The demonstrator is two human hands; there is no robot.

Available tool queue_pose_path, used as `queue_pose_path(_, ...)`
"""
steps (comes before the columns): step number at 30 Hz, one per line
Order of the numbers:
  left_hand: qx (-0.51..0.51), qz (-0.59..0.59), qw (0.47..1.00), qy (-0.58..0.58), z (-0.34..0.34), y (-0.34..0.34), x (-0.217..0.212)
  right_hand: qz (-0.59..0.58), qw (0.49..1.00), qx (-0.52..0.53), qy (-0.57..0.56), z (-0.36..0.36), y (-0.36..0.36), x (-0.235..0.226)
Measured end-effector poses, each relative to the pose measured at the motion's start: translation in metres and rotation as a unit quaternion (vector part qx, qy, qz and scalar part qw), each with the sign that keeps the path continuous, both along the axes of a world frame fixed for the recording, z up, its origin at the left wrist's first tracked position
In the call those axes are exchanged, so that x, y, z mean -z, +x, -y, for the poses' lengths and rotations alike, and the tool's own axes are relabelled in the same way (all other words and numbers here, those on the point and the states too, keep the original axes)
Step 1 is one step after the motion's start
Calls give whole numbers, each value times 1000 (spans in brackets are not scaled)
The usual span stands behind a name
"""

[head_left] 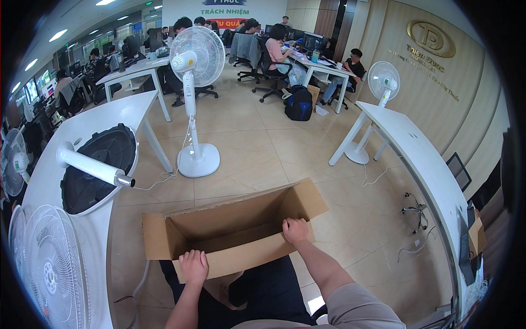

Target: Disassemble the components of a floor-standing electric fan, including the cage, blade, motor unit, and base.

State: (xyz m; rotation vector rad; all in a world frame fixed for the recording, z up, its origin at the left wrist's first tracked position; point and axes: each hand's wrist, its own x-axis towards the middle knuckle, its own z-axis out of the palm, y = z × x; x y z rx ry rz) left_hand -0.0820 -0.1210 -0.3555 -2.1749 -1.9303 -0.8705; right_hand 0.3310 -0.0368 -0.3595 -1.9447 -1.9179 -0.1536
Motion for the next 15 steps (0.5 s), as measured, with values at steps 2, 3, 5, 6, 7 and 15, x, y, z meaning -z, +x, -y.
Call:
queue_pose_path(2,-1,1,1000,3,0,0,0,1,1000,-2,4,0,1,1)
queue_pose_path(3,-1,3,1000,1,1,0,-2,-1,1000,-3,0,0,0,-1)
queue_pose_path(5,-3,4,1000,-2,3,-1,-2,-3,1000,-7,-4,1,-2,-2)
queue_pose_path(6,-2,4,1000,-1,3,0,-2,0,1000,-3,-5,1,0,-2)
queue_pose_path(7,-2,4,1000,0,2,0,-3,3,1000,0,-6,1,0,-1)
queue_pose_path(15,-2,6,1000,-14,3,-1,-3,1,1000,-4,13,1,0,4)
